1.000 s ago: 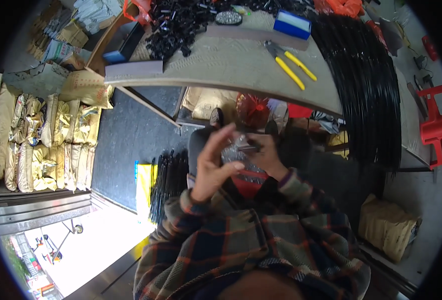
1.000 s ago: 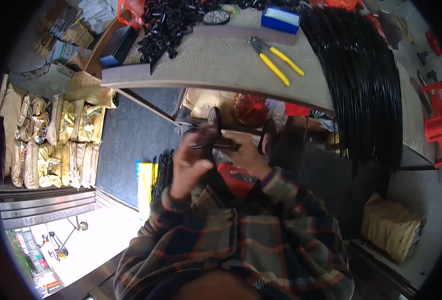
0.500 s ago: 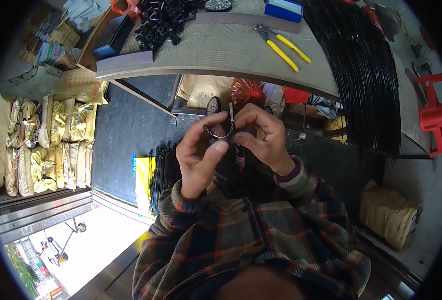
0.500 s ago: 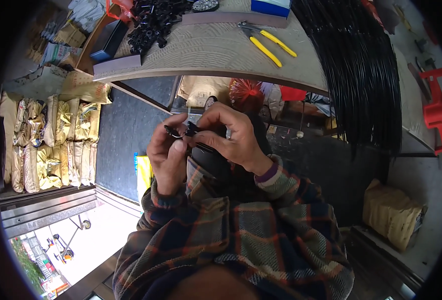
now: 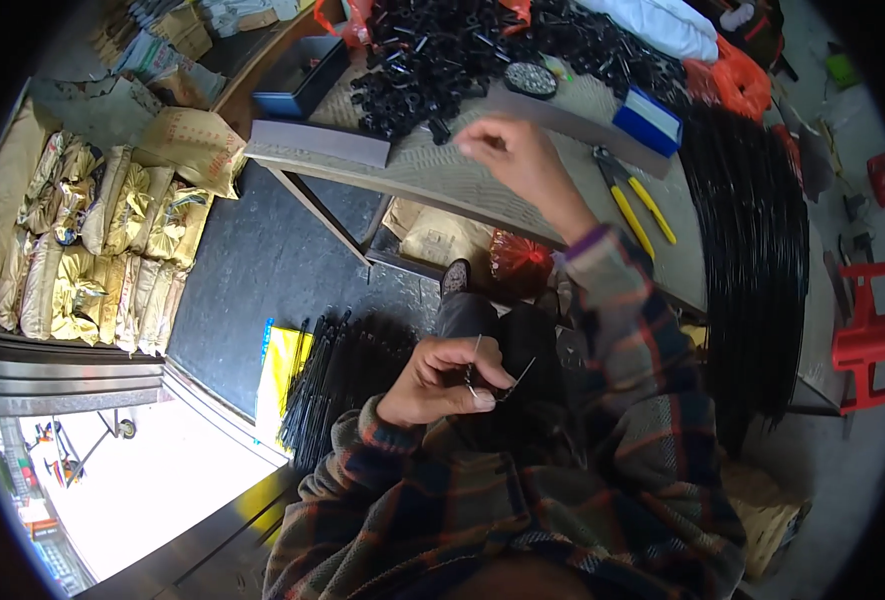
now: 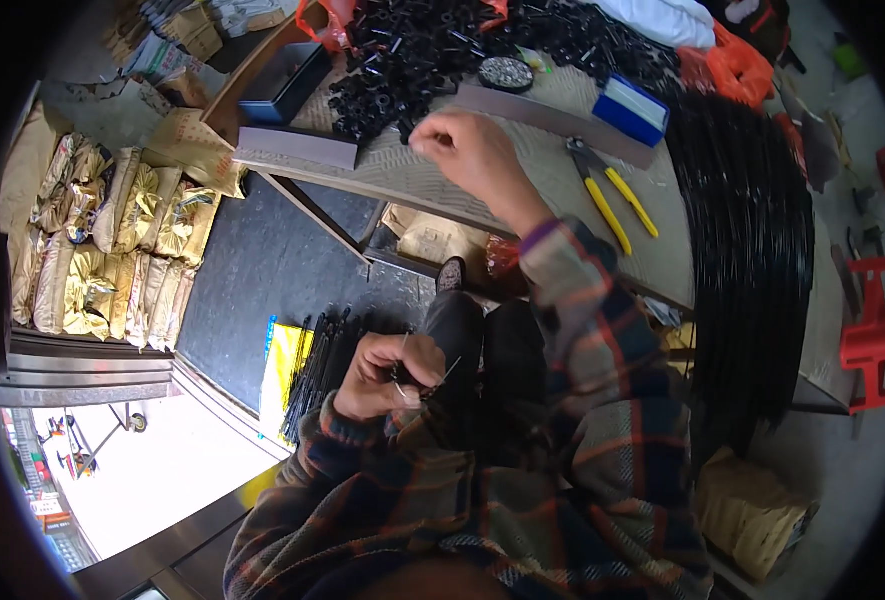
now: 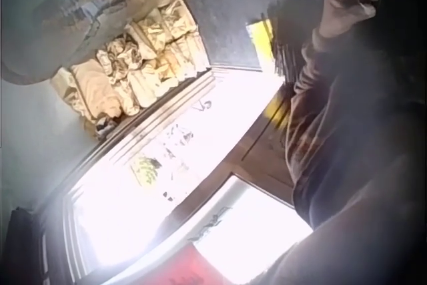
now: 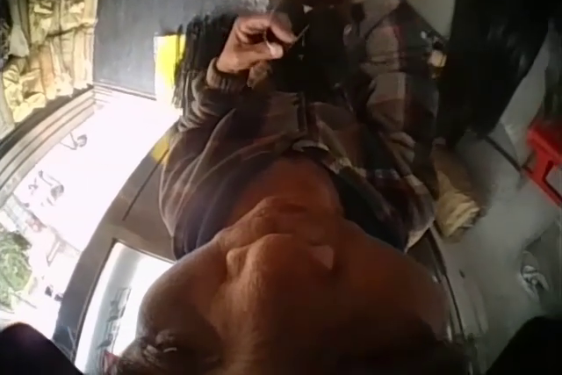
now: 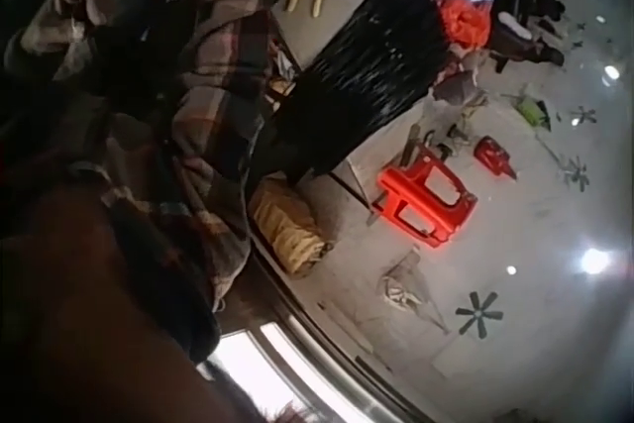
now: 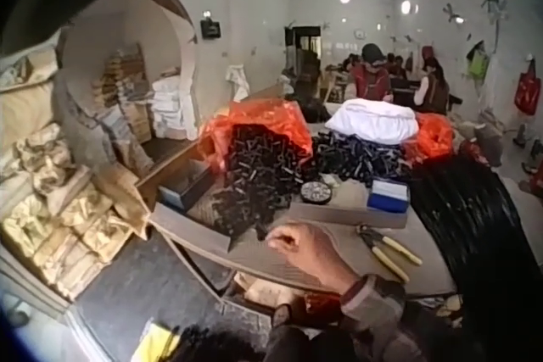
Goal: Manually assembling black plastic components onto bundles of rods and using pliers to secure or trim them.
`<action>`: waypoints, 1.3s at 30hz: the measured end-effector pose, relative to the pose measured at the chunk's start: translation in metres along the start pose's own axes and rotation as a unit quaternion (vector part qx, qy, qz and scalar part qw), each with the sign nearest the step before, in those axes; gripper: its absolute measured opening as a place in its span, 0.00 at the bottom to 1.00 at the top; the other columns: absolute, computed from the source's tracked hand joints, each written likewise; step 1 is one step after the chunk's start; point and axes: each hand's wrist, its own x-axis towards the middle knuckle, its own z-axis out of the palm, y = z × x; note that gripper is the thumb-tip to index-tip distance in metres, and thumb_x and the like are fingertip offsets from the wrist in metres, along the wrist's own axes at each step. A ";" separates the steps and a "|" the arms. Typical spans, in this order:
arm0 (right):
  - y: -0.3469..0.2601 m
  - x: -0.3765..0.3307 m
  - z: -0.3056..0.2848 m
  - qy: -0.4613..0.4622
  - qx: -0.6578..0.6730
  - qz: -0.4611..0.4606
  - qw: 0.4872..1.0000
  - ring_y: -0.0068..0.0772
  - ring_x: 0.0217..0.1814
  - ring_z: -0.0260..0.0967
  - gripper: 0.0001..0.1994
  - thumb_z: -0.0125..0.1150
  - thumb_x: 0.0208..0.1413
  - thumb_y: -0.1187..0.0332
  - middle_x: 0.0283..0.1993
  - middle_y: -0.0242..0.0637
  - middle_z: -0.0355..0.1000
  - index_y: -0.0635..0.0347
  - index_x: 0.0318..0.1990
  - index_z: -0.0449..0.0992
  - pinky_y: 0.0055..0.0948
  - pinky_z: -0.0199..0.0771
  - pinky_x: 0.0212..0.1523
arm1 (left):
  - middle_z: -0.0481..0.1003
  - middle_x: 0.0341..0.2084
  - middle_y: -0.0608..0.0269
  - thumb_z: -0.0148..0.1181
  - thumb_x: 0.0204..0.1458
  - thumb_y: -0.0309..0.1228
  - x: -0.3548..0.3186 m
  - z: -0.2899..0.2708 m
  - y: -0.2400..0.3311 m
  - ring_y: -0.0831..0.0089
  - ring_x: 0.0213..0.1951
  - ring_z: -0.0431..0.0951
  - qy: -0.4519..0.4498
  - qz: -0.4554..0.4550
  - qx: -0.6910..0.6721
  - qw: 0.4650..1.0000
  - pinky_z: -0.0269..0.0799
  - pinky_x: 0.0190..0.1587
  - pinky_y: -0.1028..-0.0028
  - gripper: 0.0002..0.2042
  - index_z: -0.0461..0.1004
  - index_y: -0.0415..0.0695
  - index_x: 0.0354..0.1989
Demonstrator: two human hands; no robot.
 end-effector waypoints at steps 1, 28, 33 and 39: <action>0.007 0.019 0.005 -0.001 -0.005 -0.004 1.000 0.24 0.31 0.68 0.07 0.61 0.46 0.68 0.29 0.34 0.70 0.58 0.33 0.76 0.24 0.67 0.31 | 0.68 0.21 0.59 0.62 0.39 0.26 0.004 0.001 -0.003 0.72 0.26 0.64 0.006 0.023 -0.002 1.000 0.57 0.30 0.74 0.08 0.73 0.35 0.27; -0.073 -0.051 -0.069 -0.078 0.274 0.007 0.959 0.25 0.37 0.68 0.15 0.69 0.37 0.72 0.34 0.31 0.70 0.62 0.34 0.70 0.33 0.58 0.56 | 0.69 0.28 0.70 0.59 0.42 0.17 0.037 0.010 -0.018 0.85 0.31 0.67 0.165 0.117 -0.021 0.979 0.63 0.36 0.85 0.13 0.70 0.39 0.39; -0.086 -0.098 -0.114 -0.122 0.088 -0.053 0.987 0.26 0.36 0.69 0.14 0.71 0.34 0.69 0.29 0.28 0.71 0.57 0.30 0.73 0.42 0.45 0.62 | 0.71 0.32 0.67 0.57 0.44 0.16 0.059 0.048 -0.027 0.83 0.36 0.69 0.108 0.096 -0.059 0.988 0.65 0.41 0.82 0.13 0.70 0.39 0.40; -0.071 -0.139 -0.128 -0.094 0.101 -0.025 0.990 0.28 0.41 0.69 0.08 0.66 0.40 0.72 0.31 0.31 0.74 0.58 0.31 0.75 0.43 0.39 0.63 | 0.70 0.32 0.69 0.58 0.44 0.16 0.060 0.069 -0.051 0.84 0.35 0.68 0.108 0.067 -0.052 0.991 0.65 0.40 0.83 0.12 0.70 0.39 0.38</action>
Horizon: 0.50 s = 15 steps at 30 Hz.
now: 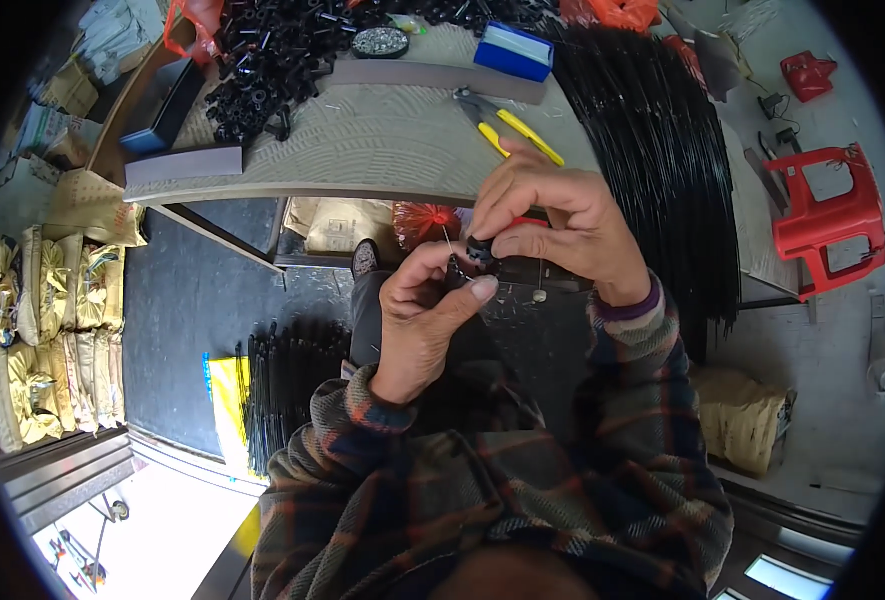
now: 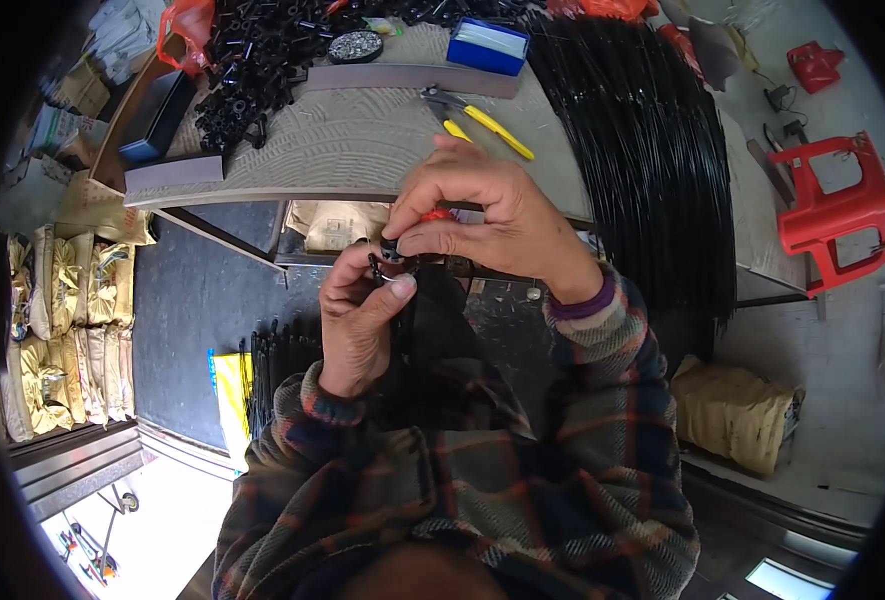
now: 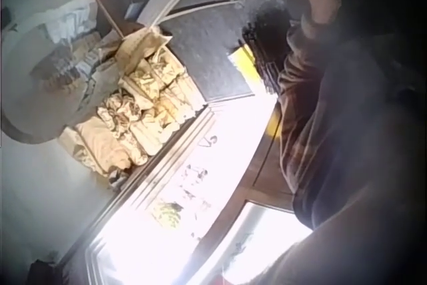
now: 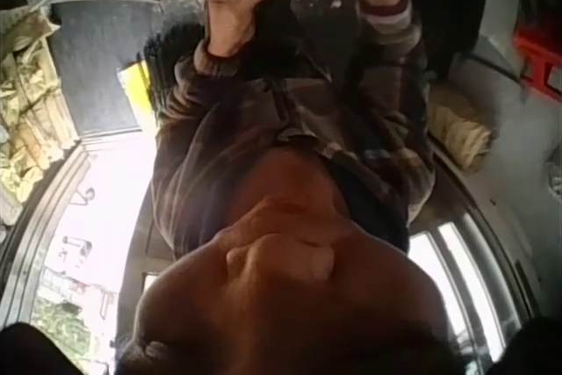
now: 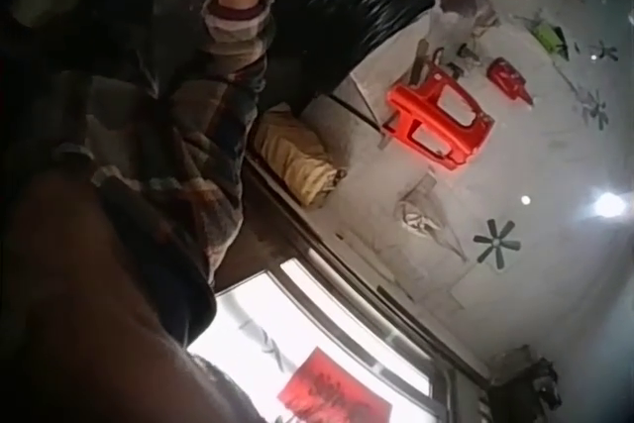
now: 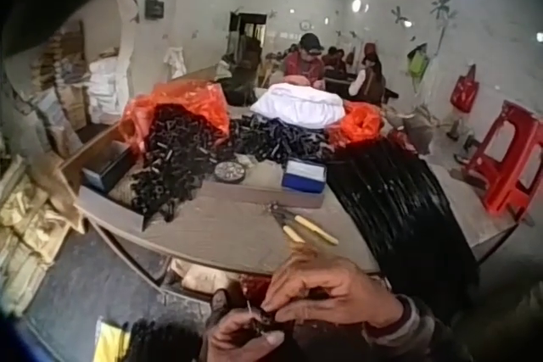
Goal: Manually assembling black plastic components onto bundles of rods and using pliers to secure or trim them.
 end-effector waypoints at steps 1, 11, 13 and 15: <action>0.002 -0.002 0.001 0.013 0.011 -0.018 1.000 0.29 0.42 0.68 0.08 0.65 0.40 0.73 0.32 0.32 0.74 0.59 0.31 0.75 0.43 0.39 0.63 | 0.70 0.32 0.70 0.58 0.44 0.16 0.000 0.002 -0.001 0.84 0.35 0.68 0.005 -0.001 -0.002 1.000 0.64 0.40 0.83 0.11 0.70 0.39 0.37; 0.011 -0.010 0.001 0.062 0.098 -0.011 0.993 0.34 0.46 0.67 0.03 0.60 0.44 0.75 0.34 0.38 0.74 0.61 0.29 0.74 0.44 0.40 0.63 | 0.70 0.32 0.71 0.58 0.44 0.17 0.004 0.012 -0.007 0.85 0.35 0.67 0.019 0.003 0.025 1.000 0.63 0.40 0.85 0.10 0.71 0.40 0.36; 0.013 -0.011 0.002 0.067 0.112 -0.007 0.991 0.34 0.46 0.67 0.04 0.61 0.44 0.74 0.35 0.38 0.74 0.60 0.29 0.74 0.45 0.39 0.63 | 0.70 0.32 0.71 0.58 0.44 0.17 0.005 0.013 -0.007 0.86 0.35 0.67 0.019 0.000 0.024 1.000 0.63 0.39 0.85 0.10 0.71 0.40 0.36; 0.014 -0.011 0.003 0.074 0.126 -0.003 0.989 0.34 0.47 0.67 0.04 0.61 0.44 0.74 0.35 0.37 0.74 0.60 0.29 0.74 0.46 0.38 0.63 | 0.70 0.32 0.71 0.58 0.44 0.17 0.006 0.012 -0.008 0.86 0.35 0.67 0.018 -0.004 0.024 1.000 0.63 0.39 0.85 0.10 0.71 0.40 0.35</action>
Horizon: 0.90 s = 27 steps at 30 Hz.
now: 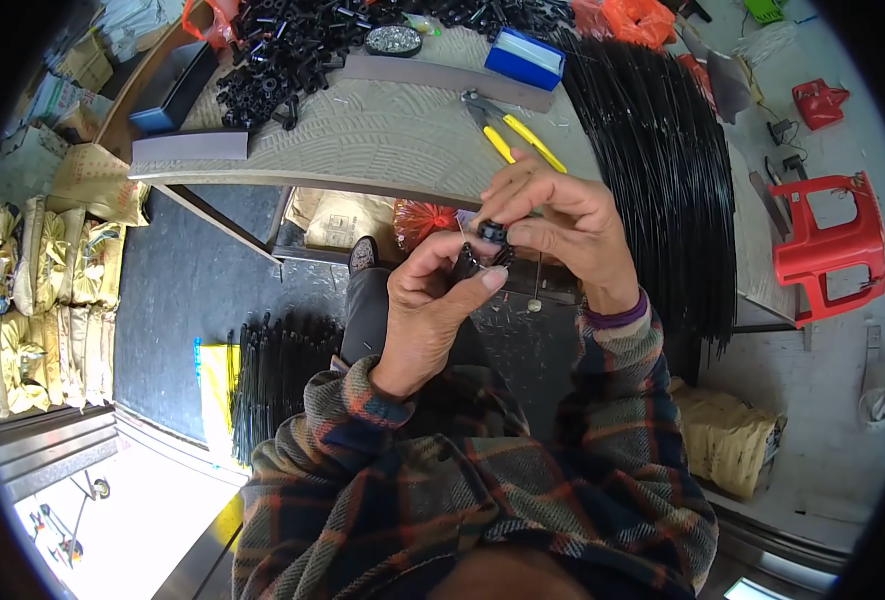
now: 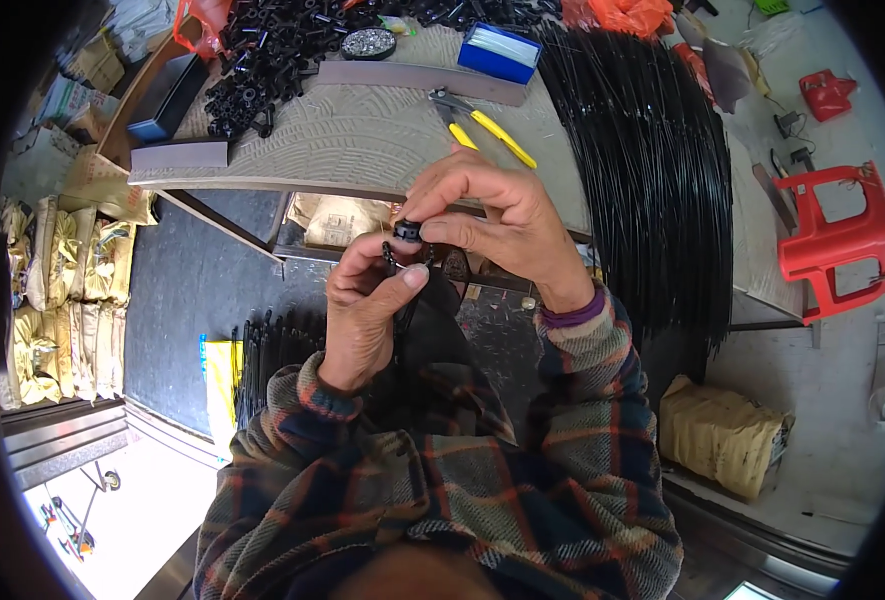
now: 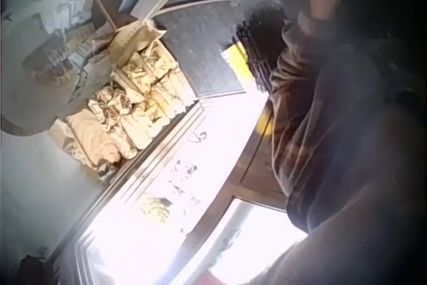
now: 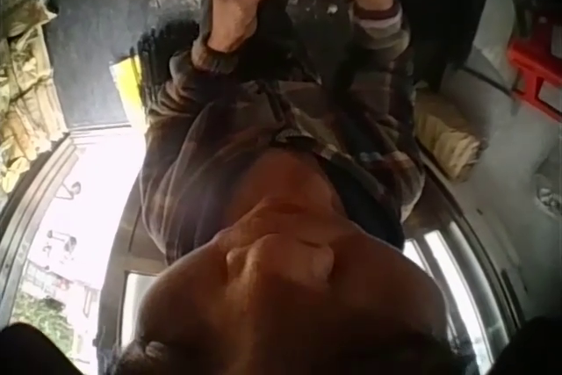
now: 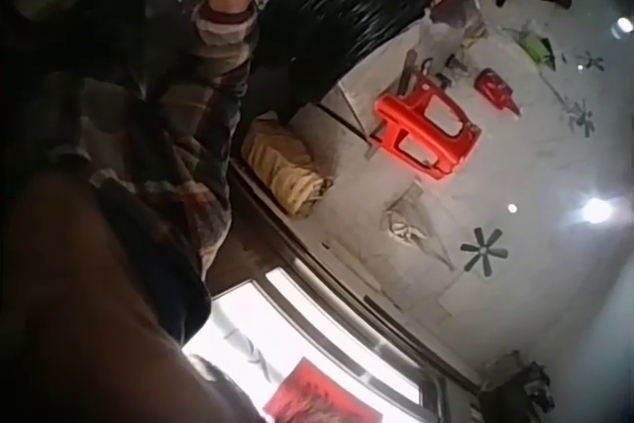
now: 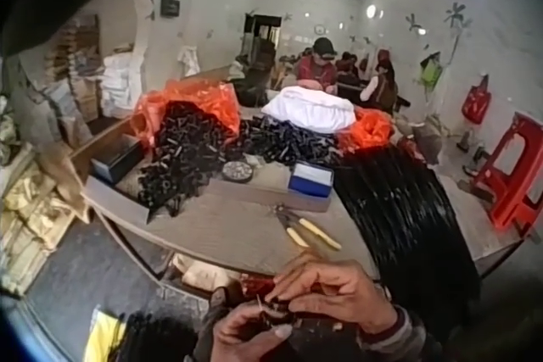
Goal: Manually assembling black plastic components onto bundles of rods and using pliers to secure or trim them.
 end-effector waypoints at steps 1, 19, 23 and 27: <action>0.000 0.000 0.001 0.007 0.009 -0.006 1.000 0.31 0.46 0.67 0.06 0.63 0.43 0.74 0.35 0.35 0.73 0.60 0.30 0.75 0.38 0.50 0.56 | 0.70 0.32 0.70 0.58 0.44 0.17 0.001 0.000 -0.001 0.86 0.35 0.67 -0.004 0.002 -0.004 1.000 0.64 0.39 0.85 0.09 0.71 0.40 0.35; -0.017 -0.012 0.043 0.104 -0.365 -0.116 0.918 0.31 0.47 0.67 0.11 0.62 0.35 0.77 0.35 0.29 0.74 0.55 0.31 0.73 0.48 0.30 0.63 | 0.70 0.32 0.69 0.57 0.45 0.16 -0.005 -0.025 0.007 0.82 0.36 0.69 -0.030 0.021 -0.017 0.999 0.66 0.41 0.82 0.14 0.68 0.38 0.42; -0.018 -0.015 0.046 0.116 -0.358 -0.131 0.917 0.32 0.47 0.67 0.10 0.63 0.35 0.76 0.36 0.30 0.74 0.55 0.30 0.73 0.47 0.32 0.63 | 0.71 0.34 0.68 0.58 0.44 0.16 -0.006 -0.025 0.009 0.82 0.36 0.69 -0.035 0.046 -0.009 0.998 0.66 0.42 0.81 0.17 0.68 0.38 0.44; -0.012 -0.019 0.051 0.161 -0.341 -0.166 0.912 0.34 0.47 0.67 0.10 0.64 0.36 0.75 0.37 0.30 0.74 0.55 0.30 0.74 0.46 0.34 0.63 | 0.71 0.35 0.66 0.59 0.42 0.15 -0.008 -0.022 0.015 0.80 0.38 0.70 -0.039 0.038 -0.006 0.998 0.66 0.44 0.80 0.18 0.69 0.38 0.45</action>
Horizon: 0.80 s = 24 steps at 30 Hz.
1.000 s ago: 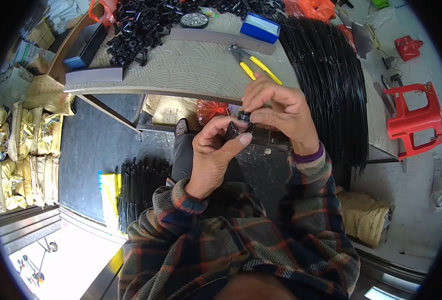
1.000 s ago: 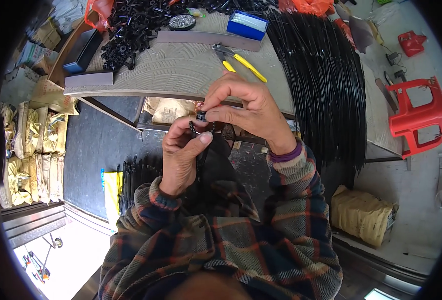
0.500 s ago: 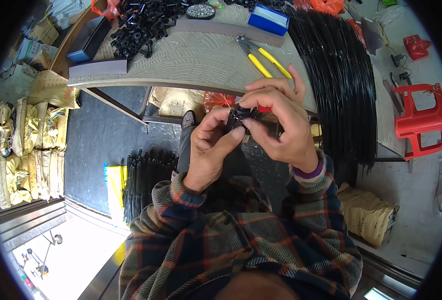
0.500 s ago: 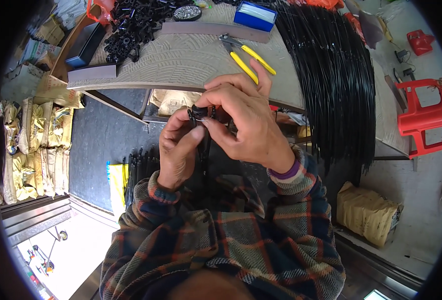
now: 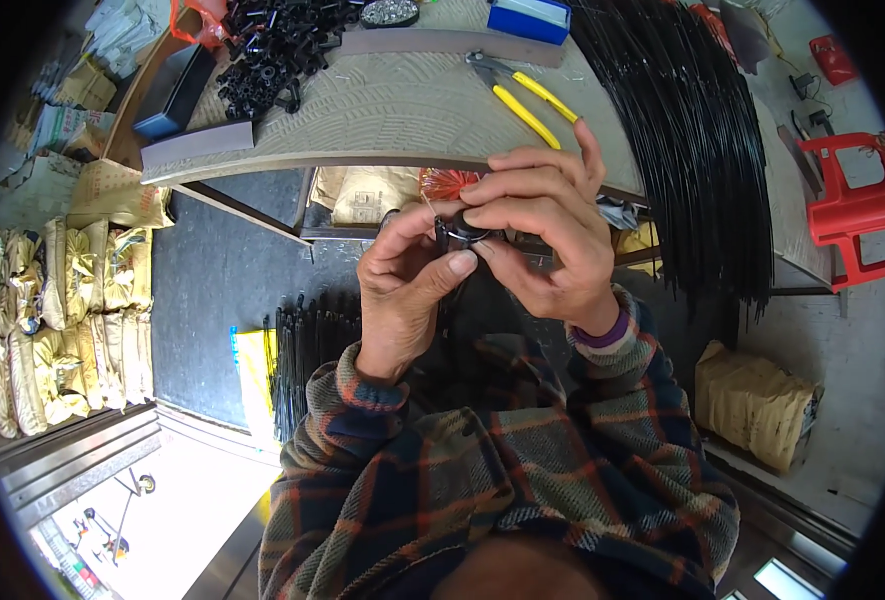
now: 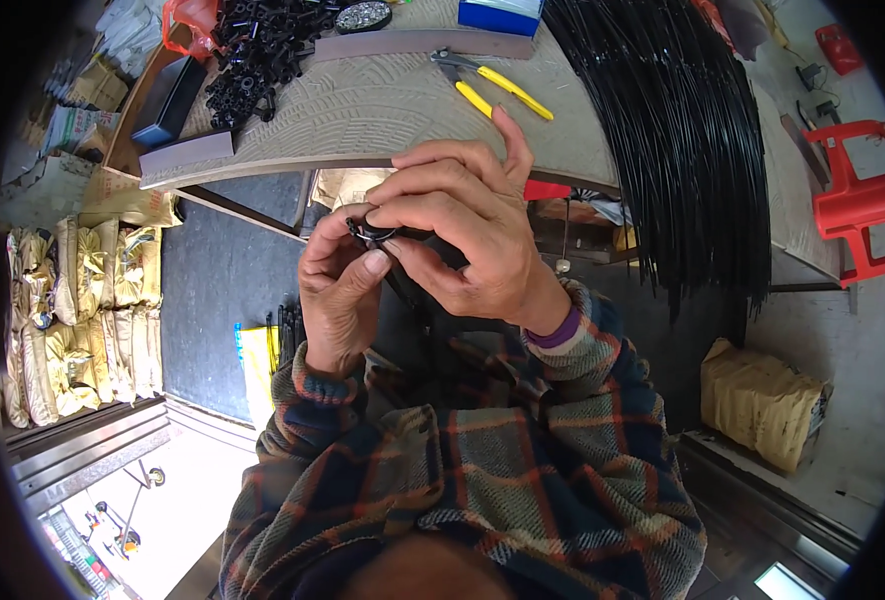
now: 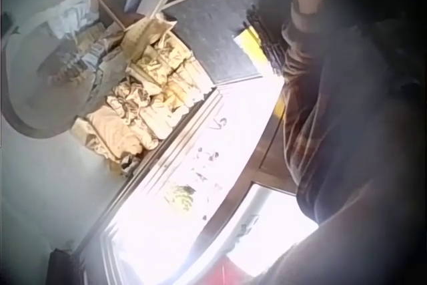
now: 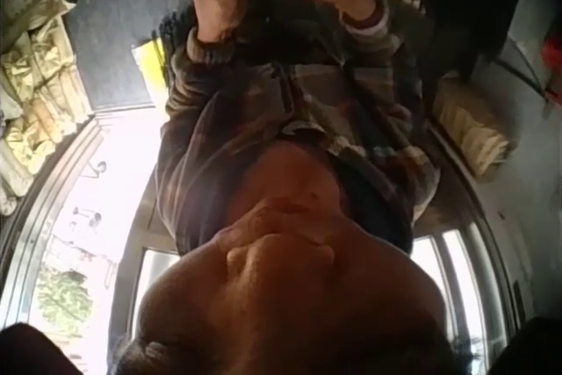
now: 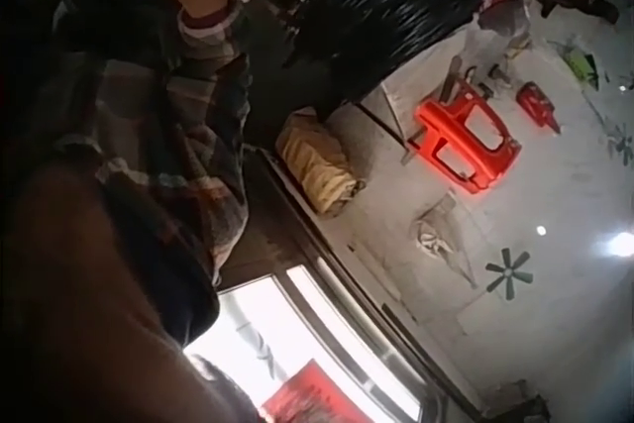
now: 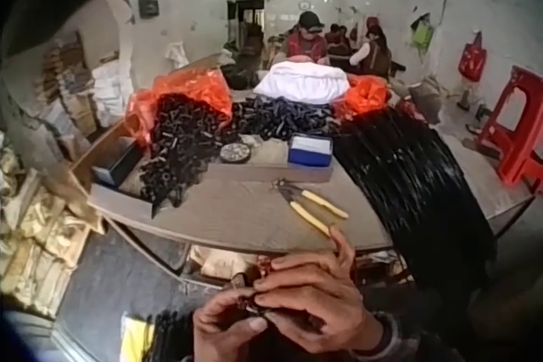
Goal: Manually assembling black plastic components onto bundles of rods and using pliers to secure or trim them.
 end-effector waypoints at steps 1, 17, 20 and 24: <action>0.000 -0.003 0.003 0.003 0.000 0.003 1.000 0.34 0.47 0.67 0.10 0.64 0.36 0.75 0.37 0.30 0.74 0.55 0.30 0.74 0.46 0.34 0.63 | 0.71 0.35 0.66 0.59 0.42 0.15 0.000 0.000 0.001 0.80 0.38 0.70 -0.002 -0.003 0.002 1.000 0.66 0.44 0.80 0.18 0.69 0.38 0.45; -0.013 -0.039 0.041 -0.067 0.519 0.312 0.793 0.18 0.37 0.59 0.10 0.65 0.42 0.75 0.33 0.30 0.65 0.65 0.30 0.69 0.19 0.58 0.38 | 0.71 0.31 0.65 0.59 0.46 0.28 -0.027 -0.013 0.011 0.78 0.35 0.69 0.062 0.069 0.040 0.995 0.63 0.43 0.79 0.13 0.70 0.33 0.39; -0.027 -0.030 0.042 -0.069 0.441 0.251 0.859 0.18 0.32 0.60 0.09 0.64 0.42 0.74 0.28 0.29 0.65 0.64 0.28 0.68 0.18 0.59 0.33 | 0.70 0.32 0.64 0.58 0.47 0.28 -0.036 -0.011 0.018 0.78 0.35 0.69 0.097 0.080 0.060 0.990 0.63 0.43 0.79 0.13 0.69 0.33 0.39; -0.031 -0.029 0.052 -0.039 0.363 0.198 0.910 0.18 0.26 0.58 0.11 0.66 0.42 0.71 0.23 0.29 0.63 0.63 0.27 0.68 0.19 0.58 0.27 | 0.69 0.32 0.64 0.57 0.48 0.30 -0.044 -0.014 0.029 0.78 0.35 0.68 0.085 0.048 0.053 0.994 0.62 0.43 0.79 0.12 0.69 0.34 0.38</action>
